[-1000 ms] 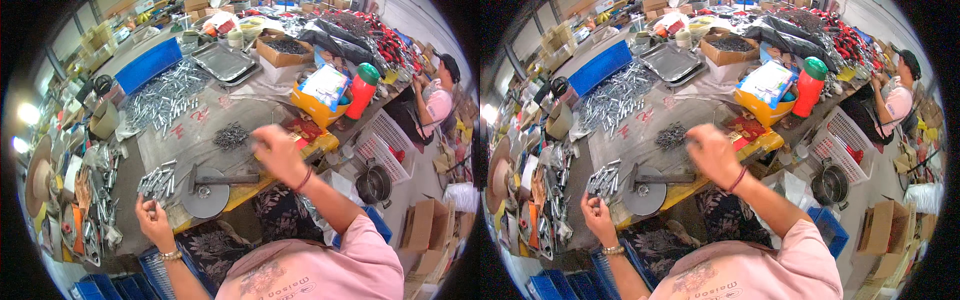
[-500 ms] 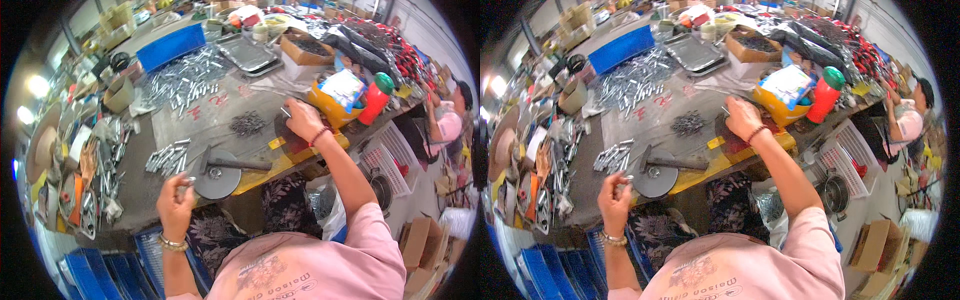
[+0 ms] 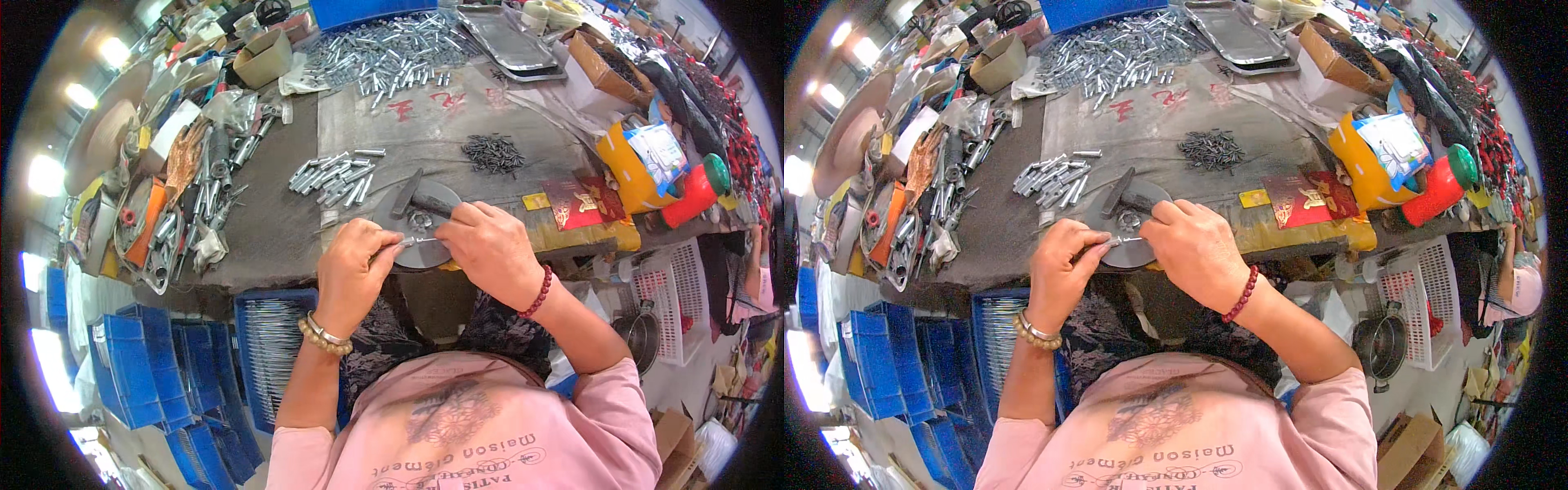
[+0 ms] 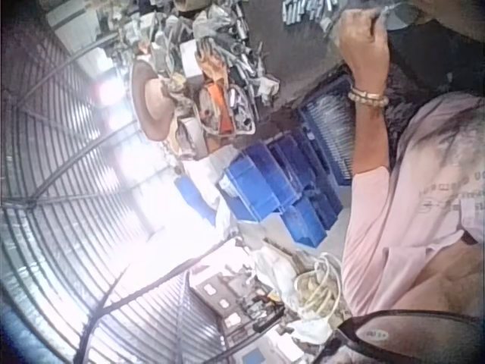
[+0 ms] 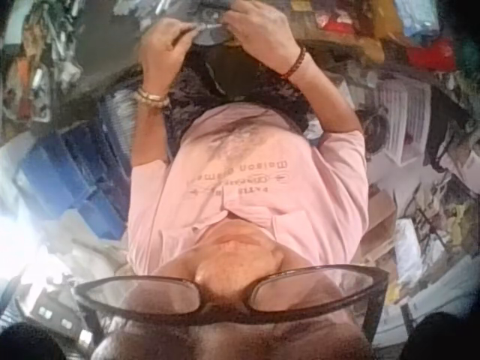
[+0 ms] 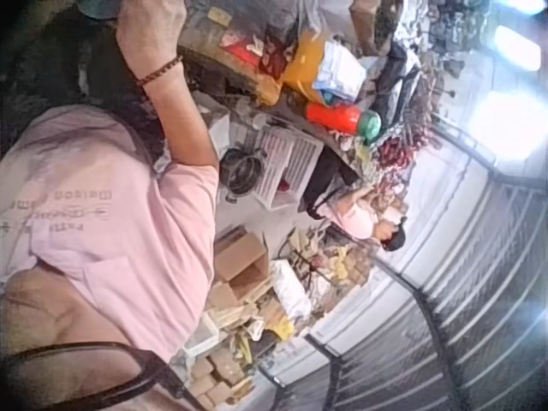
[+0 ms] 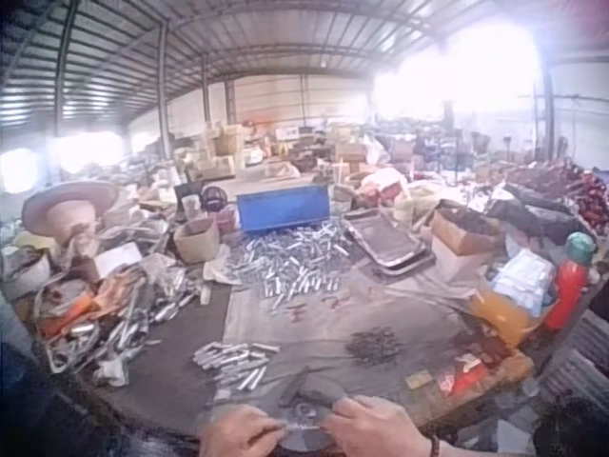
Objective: The person assembles metal fasteners by sliding metal sleeves onto pins and securing them with a hammer on a round metal base. The person then gathers and places the assembled pins into a blue bin and a plastic bag.
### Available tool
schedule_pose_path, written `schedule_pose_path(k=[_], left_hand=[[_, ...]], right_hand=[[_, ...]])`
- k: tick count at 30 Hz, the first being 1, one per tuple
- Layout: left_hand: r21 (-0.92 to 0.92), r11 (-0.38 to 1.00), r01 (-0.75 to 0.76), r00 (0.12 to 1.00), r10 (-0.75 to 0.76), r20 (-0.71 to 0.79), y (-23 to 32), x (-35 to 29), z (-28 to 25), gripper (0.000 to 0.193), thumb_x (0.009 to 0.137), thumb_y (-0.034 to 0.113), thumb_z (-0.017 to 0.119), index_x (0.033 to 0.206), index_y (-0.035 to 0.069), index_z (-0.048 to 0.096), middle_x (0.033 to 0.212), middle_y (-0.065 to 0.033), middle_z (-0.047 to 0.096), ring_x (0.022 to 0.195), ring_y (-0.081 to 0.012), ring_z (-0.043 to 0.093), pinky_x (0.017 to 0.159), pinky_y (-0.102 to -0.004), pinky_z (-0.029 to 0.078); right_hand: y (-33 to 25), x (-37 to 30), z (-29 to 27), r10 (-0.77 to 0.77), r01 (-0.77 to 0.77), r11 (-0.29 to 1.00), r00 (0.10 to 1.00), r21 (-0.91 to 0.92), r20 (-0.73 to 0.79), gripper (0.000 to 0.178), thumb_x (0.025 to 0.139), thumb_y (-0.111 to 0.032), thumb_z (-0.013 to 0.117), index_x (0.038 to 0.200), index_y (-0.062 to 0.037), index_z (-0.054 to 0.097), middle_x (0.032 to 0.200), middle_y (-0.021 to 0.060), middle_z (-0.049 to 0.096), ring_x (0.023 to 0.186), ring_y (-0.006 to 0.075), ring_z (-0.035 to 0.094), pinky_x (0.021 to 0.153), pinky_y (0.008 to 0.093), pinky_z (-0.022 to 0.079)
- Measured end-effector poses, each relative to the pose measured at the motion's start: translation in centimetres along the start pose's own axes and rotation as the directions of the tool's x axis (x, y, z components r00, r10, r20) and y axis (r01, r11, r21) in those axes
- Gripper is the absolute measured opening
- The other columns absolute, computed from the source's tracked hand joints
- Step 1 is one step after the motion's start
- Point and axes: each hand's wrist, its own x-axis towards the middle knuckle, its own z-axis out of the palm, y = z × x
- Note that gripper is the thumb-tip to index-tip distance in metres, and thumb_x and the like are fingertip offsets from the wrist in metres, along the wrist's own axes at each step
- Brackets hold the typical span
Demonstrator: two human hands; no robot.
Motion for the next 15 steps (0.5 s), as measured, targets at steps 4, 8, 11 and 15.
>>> schedule_pose_path(k=[4, 8, 11, 15], left_hand=[[0.052, 0.999, -0.003, 1.0, 0.003, 0.018, 0.04, 0.04, -0.02, 0.017, 0.086, 0.006, 0.08, 0.102, 0.004, 0.079, 0.092, -0.0077, 0.064, 0.086, -0.0232, 0.065, 0.074, -0.0346, 0.052], [0.032, 0.999, 0.001, 1.0, -0.002, 0.031, -0.24, 0.02, -0.02, 0.017, 0.086, 0.006, 0.08, 0.103, 0.004, 0.079, 0.091, -0.0072, 0.062, 0.085, -0.0232, 0.063, 0.074, -0.0345, 0.051], [0.004, 1.0, -0.011, 1.0, 0.011, 0.025, -0.64, -0.07, 0.19, 0.017, 0.085, 0.006, 0.08, 0.103, 0.004, 0.08, 0.091, -0.0072, 0.062, 0.084, -0.0234, 0.063, 0.073, -0.0341, 0.05], [-0.003, 1.0, -0.007, 1.0, 0.007, 0.009, -0.65, -0.22, 0.45, 0.018, 0.085, 0.006, 0.08, 0.104, 0.006, 0.08, 0.09, -0.0067, 0.06, 0.08, -0.0213, 0.061, 0.07, -0.0327, 0.049]], right_hand=[[-0.14, 0.2, -0.14, -0.028, 0.029, 0.998, 0.999, -0.059, 0.02, 0.011, 0.076, -0.009, 0.072, 0.087, -0.0103, 0.07, 0.093, 0.0054, 0.06, 0.093, 0.0258, 0.064, 0.083, 0.0401, 0.052], [0.37, 0.17, 0.23, -0.054, 0.054, 0.998, 0.998, -0.035, -0.021, 0.009, 0.08, -0.01, 0.073, 0.088, -0.0117, 0.072, 0.087, 0.0034, 0.057, 0.084, 0.0241, 0.062, 0.078, 0.0388, 0.051], [0.43, 0.08, 0.29, -0.076, 0.075, 0.997, 0.996, -0.011, -0.042, 0.008, 0.08, -0.01, 0.073, 0.088, -0.0117, 0.072, 0.087, 0.0038, 0.056, 0.084, 0.0244, 0.062, 0.077, 0.0389, 0.051], [0.56, -0.07, 0.47, -0.075, 0.075, 0.997, 0.996, 0.009, -0.04, 0.008, 0.08, -0.011, 0.07, 0.088, -0.0109, 0.072, 0.089, 0.0043, 0.058, 0.087, 0.0248, 0.062, 0.08, 0.0393, 0.051]])
